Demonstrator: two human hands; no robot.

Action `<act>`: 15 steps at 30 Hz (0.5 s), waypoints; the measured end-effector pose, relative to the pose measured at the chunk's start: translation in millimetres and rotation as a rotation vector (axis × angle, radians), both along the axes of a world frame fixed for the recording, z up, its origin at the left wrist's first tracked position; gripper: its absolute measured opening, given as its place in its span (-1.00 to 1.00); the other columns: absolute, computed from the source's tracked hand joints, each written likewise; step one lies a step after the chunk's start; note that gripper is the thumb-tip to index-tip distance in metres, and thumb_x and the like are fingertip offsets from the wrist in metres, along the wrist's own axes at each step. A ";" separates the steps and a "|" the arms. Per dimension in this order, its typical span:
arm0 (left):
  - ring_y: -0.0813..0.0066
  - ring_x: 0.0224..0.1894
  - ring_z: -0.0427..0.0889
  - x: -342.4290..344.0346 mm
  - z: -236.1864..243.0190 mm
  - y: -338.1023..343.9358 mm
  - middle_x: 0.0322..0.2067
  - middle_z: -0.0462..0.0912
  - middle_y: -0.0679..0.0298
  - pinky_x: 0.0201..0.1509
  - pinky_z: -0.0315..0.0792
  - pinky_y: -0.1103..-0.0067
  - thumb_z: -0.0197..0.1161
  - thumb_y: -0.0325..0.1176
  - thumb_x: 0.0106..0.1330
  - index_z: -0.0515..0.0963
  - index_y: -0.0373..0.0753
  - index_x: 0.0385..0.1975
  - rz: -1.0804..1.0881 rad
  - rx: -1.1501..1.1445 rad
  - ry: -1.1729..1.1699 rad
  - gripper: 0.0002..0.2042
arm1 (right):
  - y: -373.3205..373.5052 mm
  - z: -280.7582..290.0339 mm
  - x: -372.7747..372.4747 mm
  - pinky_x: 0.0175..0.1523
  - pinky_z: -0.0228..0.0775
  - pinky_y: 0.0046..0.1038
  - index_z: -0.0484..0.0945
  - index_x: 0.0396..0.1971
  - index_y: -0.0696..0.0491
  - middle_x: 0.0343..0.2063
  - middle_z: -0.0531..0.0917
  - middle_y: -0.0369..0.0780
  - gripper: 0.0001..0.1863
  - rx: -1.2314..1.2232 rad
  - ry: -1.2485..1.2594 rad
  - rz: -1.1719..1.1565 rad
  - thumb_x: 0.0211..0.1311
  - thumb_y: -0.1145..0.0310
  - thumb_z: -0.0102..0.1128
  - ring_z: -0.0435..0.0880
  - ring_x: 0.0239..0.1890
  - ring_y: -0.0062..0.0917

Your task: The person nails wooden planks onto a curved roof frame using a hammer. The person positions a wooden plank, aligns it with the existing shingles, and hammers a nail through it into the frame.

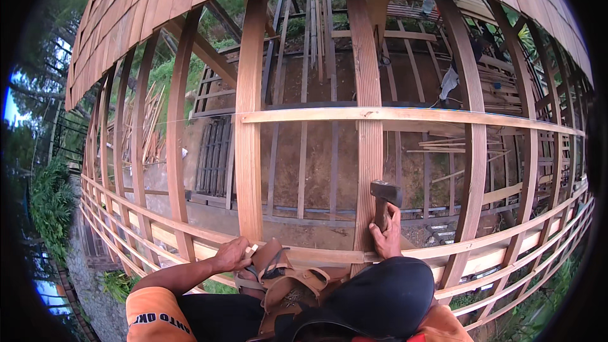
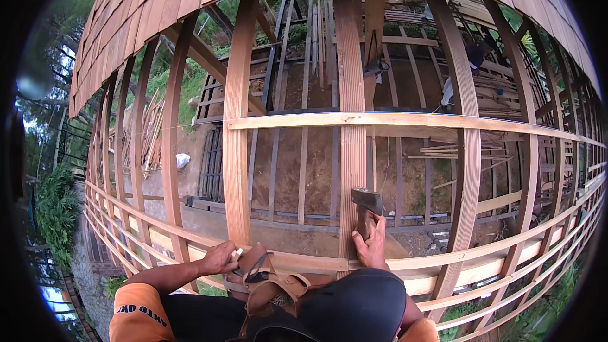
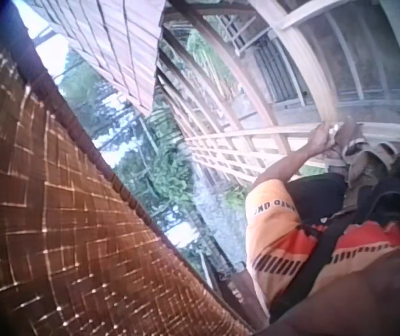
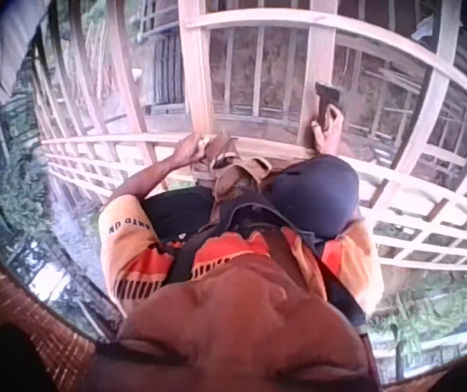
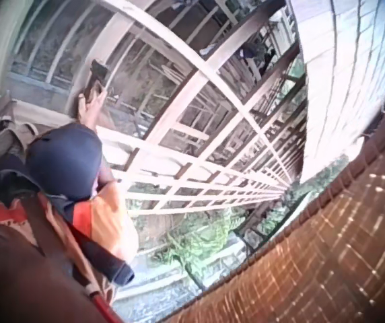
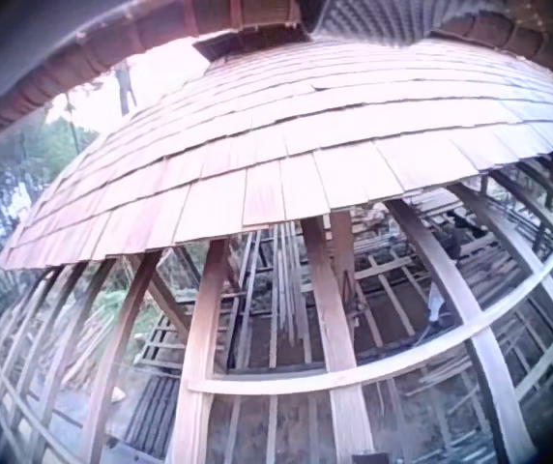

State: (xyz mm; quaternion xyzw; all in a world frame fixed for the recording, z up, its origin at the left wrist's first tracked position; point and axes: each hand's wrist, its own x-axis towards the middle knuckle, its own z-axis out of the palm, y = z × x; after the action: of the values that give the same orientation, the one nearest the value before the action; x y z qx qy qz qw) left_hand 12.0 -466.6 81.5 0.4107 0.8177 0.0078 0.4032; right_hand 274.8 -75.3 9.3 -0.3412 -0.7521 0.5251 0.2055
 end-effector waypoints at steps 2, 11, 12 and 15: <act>-0.13 -0.09 0.54 -8.5 -0.7 -12.0 -0.20 0.47 -0.06 -0.03 0.44 0.18 0.38 -0.20 0.13 0.33 -0.32 -0.14 0.057 0.066 0.012 -0.54 | -0.8 0.6 -2.4 0.38 0.14 -0.12 0.57 -0.10 0.21 0.17 0.41 0.07 -0.64 -0.040 0.014 0.073 0.11 0.36 0.24 0.34 0.27 -0.06; -0.10 -0.19 0.48 -16.1 -1.0 -10.1 -0.28 0.38 -0.08 -0.08 0.39 0.19 0.39 -0.30 0.08 0.28 -0.35 -0.19 0.241 0.172 0.008 -0.56 | -12.5 -1.0 -6.9 0.34 0.26 -0.21 0.52 0.04 0.24 0.16 0.46 0.07 -0.56 -0.018 -0.010 0.022 0.15 0.39 0.23 0.42 0.25 -0.09; -0.09 -0.19 0.48 -13.9 -3.4 -17.4 -0.29 0.37 -0.07 -0.09 0.39 0.20 0.38 -0.33 0.10 0.27 -0.34 -0.16 0.268 0.186 -0.025 -0.56 | -13.2 3.2 -7.8 0.33 0.27 -0.22 0.49 0.06 0.27 0.15 0.45 0.07 -0.54 -0.029 -0.023 0.037 0.15 0.41 0.23 0.42 0.25 -0.07; 0.01 -0.25 0.48 -9.1 15.7 -6.3 -0.30 0.37 -0.03 -0.14 0.41 0.25 0.36 -0.37 0.13 0.26 -0.31 -0.11 0.157 0.313 -0.022 -0.56 | -14.8 3.5 -8.8 0.32 0.31 -0.19 0.49 0.03 0.29 0.21 0.39 0.09 -0.56 0.050 -0.069 0.032 0.15 0.43 0.23 0.42 0.25 -0.03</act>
State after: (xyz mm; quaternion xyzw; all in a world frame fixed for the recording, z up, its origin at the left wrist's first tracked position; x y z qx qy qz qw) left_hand 2.9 -472.9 97.2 0.4033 0.8315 0.1709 0.3416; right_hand 266.1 -90.1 12.8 -0.3417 -0.7769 0.4975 0.1794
